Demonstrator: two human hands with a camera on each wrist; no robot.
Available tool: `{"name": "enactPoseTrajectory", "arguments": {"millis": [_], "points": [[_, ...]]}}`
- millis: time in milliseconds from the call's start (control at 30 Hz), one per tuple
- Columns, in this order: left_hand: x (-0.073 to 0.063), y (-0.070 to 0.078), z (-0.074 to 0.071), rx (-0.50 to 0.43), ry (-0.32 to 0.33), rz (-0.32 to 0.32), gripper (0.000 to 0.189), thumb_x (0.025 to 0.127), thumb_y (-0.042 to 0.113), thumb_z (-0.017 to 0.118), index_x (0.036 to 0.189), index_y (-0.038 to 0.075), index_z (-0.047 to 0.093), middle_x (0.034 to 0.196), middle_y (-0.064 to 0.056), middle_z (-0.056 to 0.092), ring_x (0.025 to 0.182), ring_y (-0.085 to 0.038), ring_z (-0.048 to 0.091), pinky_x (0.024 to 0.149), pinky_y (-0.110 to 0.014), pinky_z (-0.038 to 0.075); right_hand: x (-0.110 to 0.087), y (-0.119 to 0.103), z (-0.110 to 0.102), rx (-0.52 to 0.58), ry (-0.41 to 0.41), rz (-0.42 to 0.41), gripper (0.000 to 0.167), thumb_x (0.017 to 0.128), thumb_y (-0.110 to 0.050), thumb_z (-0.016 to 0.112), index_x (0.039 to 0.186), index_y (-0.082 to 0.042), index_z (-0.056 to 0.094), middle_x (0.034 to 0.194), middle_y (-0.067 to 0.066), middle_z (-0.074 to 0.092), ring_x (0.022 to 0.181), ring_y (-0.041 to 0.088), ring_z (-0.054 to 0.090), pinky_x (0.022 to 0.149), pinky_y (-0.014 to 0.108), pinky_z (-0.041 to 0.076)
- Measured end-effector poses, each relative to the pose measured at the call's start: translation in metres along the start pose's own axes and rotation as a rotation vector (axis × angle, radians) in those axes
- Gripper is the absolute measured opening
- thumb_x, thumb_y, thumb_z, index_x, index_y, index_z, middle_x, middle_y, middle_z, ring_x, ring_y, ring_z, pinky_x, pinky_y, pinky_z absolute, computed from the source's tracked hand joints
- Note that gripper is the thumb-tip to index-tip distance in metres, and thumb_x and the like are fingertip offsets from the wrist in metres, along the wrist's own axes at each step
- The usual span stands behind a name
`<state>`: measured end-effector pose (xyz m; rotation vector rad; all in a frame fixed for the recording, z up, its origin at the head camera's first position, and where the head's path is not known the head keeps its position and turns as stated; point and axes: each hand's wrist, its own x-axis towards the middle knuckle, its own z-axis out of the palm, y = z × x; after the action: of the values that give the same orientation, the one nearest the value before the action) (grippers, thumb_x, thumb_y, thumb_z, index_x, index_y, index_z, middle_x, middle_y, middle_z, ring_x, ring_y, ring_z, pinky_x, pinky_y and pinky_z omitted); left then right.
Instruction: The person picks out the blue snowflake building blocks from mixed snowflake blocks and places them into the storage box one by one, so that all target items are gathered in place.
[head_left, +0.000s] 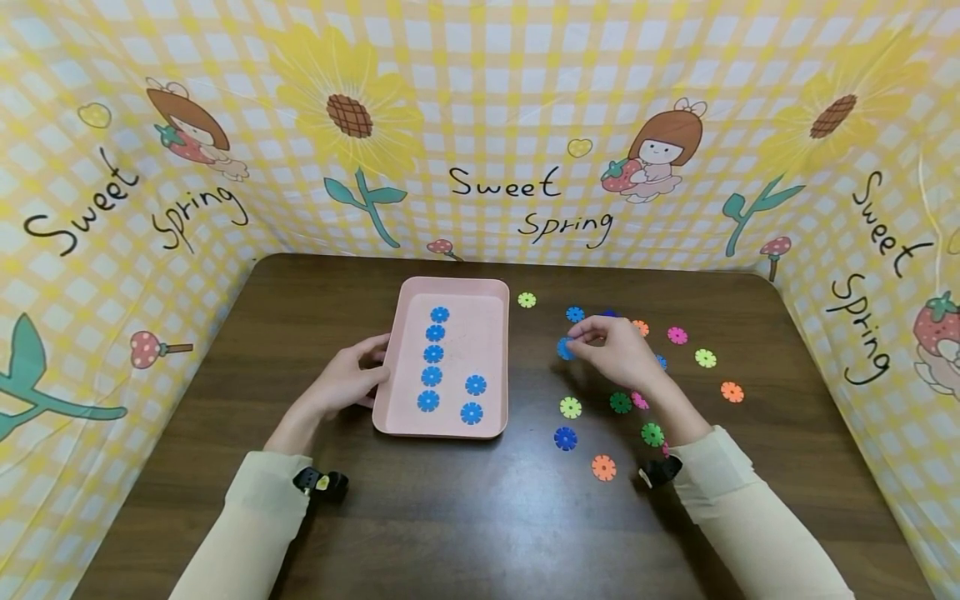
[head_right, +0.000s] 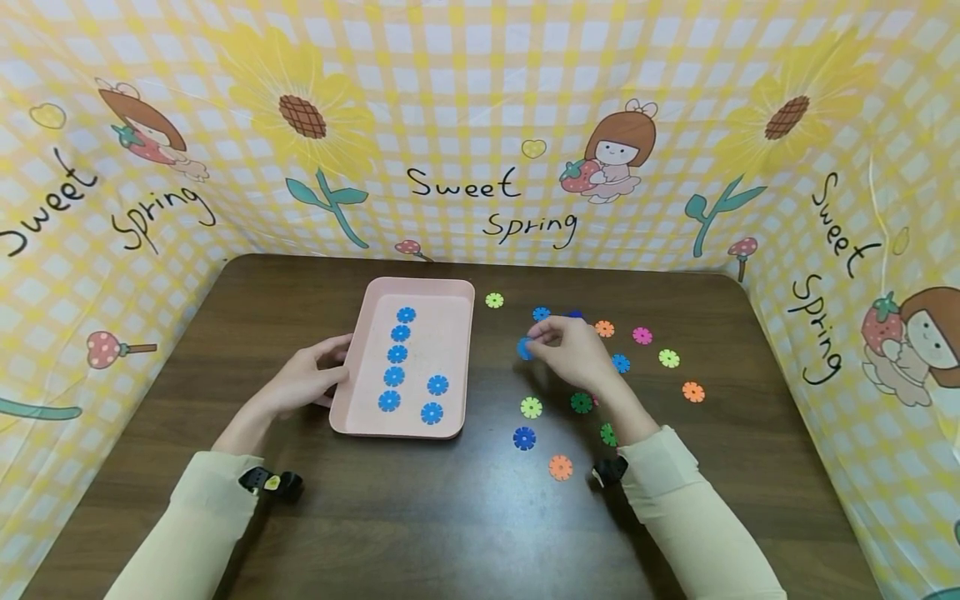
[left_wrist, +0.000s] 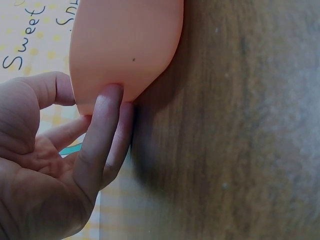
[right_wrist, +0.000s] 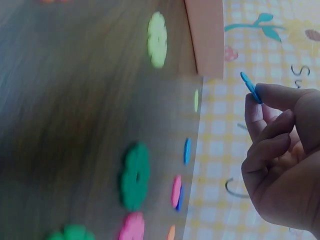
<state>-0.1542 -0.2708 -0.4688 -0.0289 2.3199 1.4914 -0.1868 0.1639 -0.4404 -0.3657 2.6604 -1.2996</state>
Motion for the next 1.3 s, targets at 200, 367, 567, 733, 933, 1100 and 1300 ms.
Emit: {"name": "enactPoseTrajectory", "arguments": {"millis": [200,367,567,733,933,1100,1300], "points": [[0.000,-0.001,0.001,0.010,0.002,-0.002,0.067,0.101,0.010,0.058,0.163,0.009,0.032,0.145,-0.027,0.047,0.100,-0.033,0.068,0.069,-0.044,0.064,0.011,-0.013,0.022,0.036,0.008,-0.030,0.016,0.096,-0.025,0.076,0.106,-0.012,0.075,0.093,0.001,0.073,0.088,0.021,0.067,0.074,0.038,0.055],[-0.001,-0.001,0.001,-0.002,-0.004,-0.005,0.067,0.102,0.010,0.057,0.163,0.009,0.031,0.144,-0.027,0.046,0.099,-0.032,0.068,0.070,-0.044,0.064,0.019,-0.020,0.039,0.085,0.007,-0.040,0.015,0.095,-0.023,0.077,0.105,-0.011,0.075,0.093,0.001,0.073,0.086,0.021,0.067,0.072,0.037,0.056],[0.000,-0.001,0.001,-0.013,0.004,-0.012,0.067,0.101,0.008,0.056,0.163,0.011,0.032,0.145,-0.026,0.046,0.101,-0.033,0.067,0.070,-0.045,0.064,0.028,-0.027,0.060,0.136,-0.006,-0.063,0.012,0.094,-0.020,0.078,0.102,-0.012,0.075,0.093,0.000,0.073,0.088,0.022,0.065,0.072,0.037,0.054],[0.001,-0.002,0.000,-0.013,0.001,-0.010,0.068,0.101,0.008,0.056,0.164,0.011,0.031,0.145,-0.027,0.045,0.101,-0.033,0.067,0.070,-0.045,0.064,0.036,-0.034,0.076,0.130,-0.020,-0.080,0.011,0.094,-0.022,0.079,0.101,-0.013,0.076,0.092,-0.001,0.074,0.090,0.021,0.065,0.070,0.036,0.053],[0.001,-0.002,0.000,-0.014,-0.006,-0.009,0.067,0.102,0.009,0.056,0.164,0.010,0.030,0.146,-0.027,0.044,0.102,-0.033,0.067,0.071,-0.045,0.064,0.047,-0.039,0.093,0.099,-0.047,-0.078,0.010,0.094,-0.024,0.079,0.098,-0.016,0.077,0.092,-0.003,0.073,0.088,0.019,0.064,0.069,0.034,0.055],[0.001,-0.002,0.000,-0.014,-0.004,-0.007,0.067,0.102,0.008,0.056,0.164,0.010,0.030,0.145,-0.027,0.045,0.102,-0.034,0.067,0.071,-0.045,0.064,0.054,-0.039,0.104,0.053,-0.064,-0.063,0.009,0.094,-0.026,0.079,0.096,-0.017,0.078,0.089,-0.005,0.072,0.082,0.017,0.063,0.069,0.033,0.054],[0.000,-0.002,0.000,-0.015,-0.001,-0.008,0.067,0.102,0.008,0.056,0.164,0.010,0.031,0.145,-0.027,0.045,0.101,-0.034,0.067,0.071,-0.045,0.064,0.058,-0.042,0.108,-0.028,-0.078,-0.061,0.007,0.093,-0.026,0.079,0.094,-0.019,0.078,0.088,-0.007,0.072,0.081,0.013,0.066,0.073,0.033,0.055]]}}
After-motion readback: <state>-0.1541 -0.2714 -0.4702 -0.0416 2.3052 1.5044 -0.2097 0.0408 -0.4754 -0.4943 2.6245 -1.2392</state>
